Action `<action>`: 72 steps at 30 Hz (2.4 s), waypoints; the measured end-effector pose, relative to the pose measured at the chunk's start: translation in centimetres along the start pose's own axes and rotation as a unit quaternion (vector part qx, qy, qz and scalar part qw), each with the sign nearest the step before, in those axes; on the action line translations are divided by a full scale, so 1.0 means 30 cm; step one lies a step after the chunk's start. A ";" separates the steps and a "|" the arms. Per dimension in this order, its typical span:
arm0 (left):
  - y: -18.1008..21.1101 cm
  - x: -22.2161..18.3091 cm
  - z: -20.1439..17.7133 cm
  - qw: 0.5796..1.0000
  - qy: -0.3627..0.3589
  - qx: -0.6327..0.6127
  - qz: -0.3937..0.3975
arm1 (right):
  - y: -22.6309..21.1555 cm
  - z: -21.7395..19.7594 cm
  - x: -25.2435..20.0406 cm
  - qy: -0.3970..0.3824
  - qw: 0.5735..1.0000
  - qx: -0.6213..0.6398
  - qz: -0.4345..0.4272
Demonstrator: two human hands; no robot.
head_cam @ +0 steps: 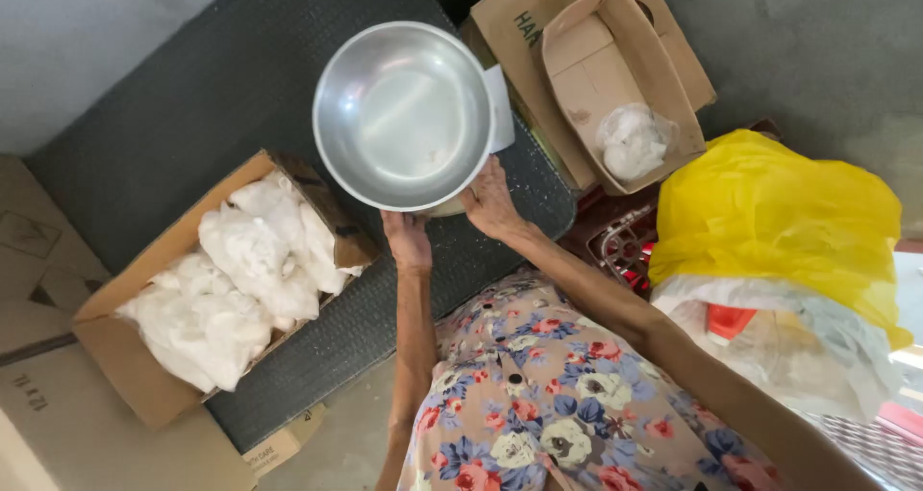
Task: Transferring small white bags from smaller containers and bulk sacks into a larger cardboard box for storage or transport.
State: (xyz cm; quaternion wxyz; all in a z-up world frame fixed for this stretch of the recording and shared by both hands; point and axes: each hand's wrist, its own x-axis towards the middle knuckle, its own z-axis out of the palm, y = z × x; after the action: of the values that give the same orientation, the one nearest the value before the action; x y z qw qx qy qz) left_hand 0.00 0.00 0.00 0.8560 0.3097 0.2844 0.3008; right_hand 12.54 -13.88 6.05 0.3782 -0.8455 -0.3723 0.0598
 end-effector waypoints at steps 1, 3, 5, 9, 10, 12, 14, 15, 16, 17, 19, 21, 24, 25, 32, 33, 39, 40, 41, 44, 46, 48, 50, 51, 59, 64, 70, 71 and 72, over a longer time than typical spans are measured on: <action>-0.006 0.001 0.012 1.000 0.002 0.002 0.001 | 0.010 0.000 0.019 -0.002 1.000 0.003 0.000; -0.012 0.003 0.031 0.999 0.053 0.003 0.002 | 0.023 0.007 0.061 -0.009 0.999 0.048 0.003; 0.014 0.004 0.098 0.997 0.071 0.000 0.009 | -0.008 -0.041 0.131 -0.004 0.997 0.068 -0.022; 0.008 0.056 0.153 0.993 0.105 -0.011 0.046 | 0.054 0.000 0.237 0.010 0.993 0.113 -0.024; -0.012 0.092 0.133 0.992 0.112 -0.017 0.060 | 0.041 -0.003 0.260 0.002 0.992 0.117 -0.039; -0.058 0.175 0.105 0.989 0.125 -0.021 0.078 | 0.025 -0.018 0.317 0.029 0.986 0.163 -0.022; -0.070 0.236 0.104 0.985 0.148 -0.036 0.085 | 0.032 0.004 0.354 0.038 0.991 0.124 -0.033; -0.078 0.259 0.096 0.983 0.160 -0.041 0.078 | 0.038 0.017 0.356 0.062 0.994 0.084 -0.028; -0.066 0.286 0.096 0.982 0.166 -0.042 0.081 | 0.048 0.050 0.370 0.056 0.994 0.087 -0.031; -0.063 0.306 0.098 0.982 0.161 -0.046 0.089 | 0.065 0.076 0.366 0.057 0.992 0.112 0.000; -0.044 0.343 0.112 0.984 0.149 -0.044 0.087 | 0.111 0.133 0.384 0.066 0.988 0.135 0.040; -0.015 0.381 0.146 0.983 0.157 -0.032 0.091 | 0.172 0.184 0.427 0.054 0.991 0.116 0.047; 0.002 0.475 0.134 0.983 0.163 -0.005 0.087 | 0.160 0.193 0.525 0.044 0.991 0.112 0.055; 0.024 0.496 0.144 0.985 0.156 0.000 0.075 | 0.156 0.202 0.554 0.051 0.990 0.109 0.067; 0.006 0.767 0.062 0.984 0.151 -0.030 0.087 | 0.209 0.257 0.745 0.012 0.996 0.032 0.081; 0.010 0.810 0.033 0.981 0.167 -0.021 0.097 | 0.263 0.325 0.777 0.018 0.999 -0.012 0.037; -0.044 0.871 -0.071 0.952 0.193 0.182 0.153 | 0.284 0.160 0.629 0.067 0.996 0.050 0.034; -0.058 0.777 -0.066 0.948 0.209 0.177 0.160 | 0.338 0.161 0.539 0.053 0.997 0.054 0.023; -0.060 0.691 -0.064 0.949 0.175 0.194 0.178 | 0.388 0.169 0.469 0.069 0.988 0.129 0.043; -0.003 0.363 0.024 0.959 0.142 0.156 0.187 | 0.313 0.103 0.287 0.043 0.970 0.231 0.068; -0.026 0.203 0.057 0.967 0.140 0.101 0.187 | 0.214 0.056 0.222 0.001 0.964 0.257 0.071; -0.141 0.119 0.025 0.983 0.179 0.025 0.021 | 0.134 0.032 0.162 -0.067 0.962 0.232 0.128; -0.185 0.045 -0.034 0.978 0.207 0.023 0.008 | 0.055 0.050 0.166 -0.106 0.957 0.249 0.107; -0.216 0.009 -0.055 0.976 0.216 0.028 -0.021 | 0.022 0.051 0.161 -0.124 0.952 0.262 0.099; -0.310 -0.098 -0.139 0.930 0.194 -0.301 -0.084 | -0.469 0.002 0.020 -0.193 0.914 0.244 -0.261; -0.114 -0.190 -0.059 0.974 -0.023 -0.038 0.221 | -0.365 0.176 -0.034 -0.218 0.899 0.197 -0.326; 0.421 -0.437 -0.072 0.997 -0.030 -0.057 -0.039 | -0.133 0.406 -0.103 -0.073 0.984 0.163 0.002; 0.429 -0.434 -0.129 0.999 -0.034 -0.007 -0.015 | -0.176 0.419 -0.116 -0.075 0.976 0.204 0.030; 0.435 -0.428 -0.183 0.998 -0.037 0.043 0.010 | -0.217 0.432 -0.126 -0.077 0.965 0.245 0.057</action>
State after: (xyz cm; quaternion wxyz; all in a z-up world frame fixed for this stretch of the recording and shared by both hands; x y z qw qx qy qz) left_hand -16.57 1.28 9.47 0.8488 0.3604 0.2619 0.2847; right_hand 1.08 -5.89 0.66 0.5400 -0.7396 -0.3254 0.2357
